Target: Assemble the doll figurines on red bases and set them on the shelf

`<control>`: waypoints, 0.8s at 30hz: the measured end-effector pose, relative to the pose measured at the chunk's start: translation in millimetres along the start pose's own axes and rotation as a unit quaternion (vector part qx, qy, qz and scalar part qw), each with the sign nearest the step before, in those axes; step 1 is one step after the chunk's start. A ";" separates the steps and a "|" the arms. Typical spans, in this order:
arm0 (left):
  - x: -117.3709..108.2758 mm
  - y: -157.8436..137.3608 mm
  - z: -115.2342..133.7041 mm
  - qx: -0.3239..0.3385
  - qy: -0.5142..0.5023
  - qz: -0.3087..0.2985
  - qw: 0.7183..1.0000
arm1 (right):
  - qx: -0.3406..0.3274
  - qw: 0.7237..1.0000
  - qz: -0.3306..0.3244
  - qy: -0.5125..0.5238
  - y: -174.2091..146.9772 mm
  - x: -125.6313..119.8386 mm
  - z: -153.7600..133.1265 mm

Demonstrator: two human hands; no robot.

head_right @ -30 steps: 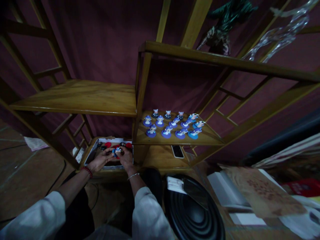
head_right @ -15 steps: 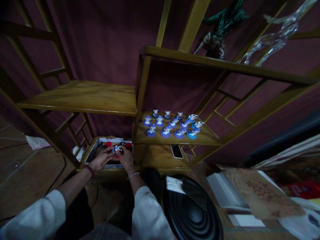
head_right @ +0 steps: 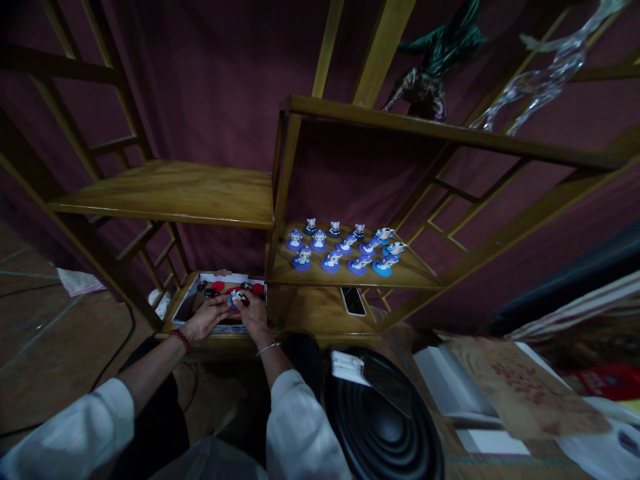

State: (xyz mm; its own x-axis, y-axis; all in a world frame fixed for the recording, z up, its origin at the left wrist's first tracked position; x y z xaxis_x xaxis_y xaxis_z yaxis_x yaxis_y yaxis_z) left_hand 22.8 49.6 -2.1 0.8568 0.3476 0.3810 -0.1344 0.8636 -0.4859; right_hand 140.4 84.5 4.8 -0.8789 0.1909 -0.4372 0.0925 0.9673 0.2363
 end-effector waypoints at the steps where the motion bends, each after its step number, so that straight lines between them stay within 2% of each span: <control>1: 0.9 -1.3 0.5 0.001 0.003 -0.001 1.000 | -0.006 1.000 -0.001 -0.007 -0.1 -0.3 -0.9; 6: 4.0 -7.0 4.6 0.002 0.022 -0.012 1.000 | -0.049 0.998 -0.005 -0.026 -0.3 -4.7 -10.6; 13: 0.2 -4.2 11.2 -0.006 0.030 -0.022 0.999 | -0.091 0.995 -0.044 -0.018 2.6 -12.7 -25.6; 18: -2.2 -2.4 7.3 -0.024 0.046 -0.028 0.998 | -0.081 0.995 -0.061 -0.019 1.2 -11.4 -22.0; 24: -0.7 0.4 -1.8 -0.023 0.013 -0.012 1.000 | -0.090 0.994 -0.035 -0.047 -1.8 -13.5 -20.7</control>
State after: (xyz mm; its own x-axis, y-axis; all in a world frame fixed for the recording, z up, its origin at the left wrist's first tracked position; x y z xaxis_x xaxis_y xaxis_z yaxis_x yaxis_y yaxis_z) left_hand 23.0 49.0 -4.0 0.8725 0.3162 0.3725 -0.0910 0.8542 -0.5118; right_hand 142.4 76.7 28.2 -0.8318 0.1466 -0.5353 -0.0610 0.9345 0.3507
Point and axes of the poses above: each hand's wrist, its own y-axis towards the middle knuckle, its own x-axis out of the palm, z = x × y, the point moved 7 cm from there along y, towards the middle knuckle, and after that the axes turned 13 degrees about z, right-handed, at the moved point
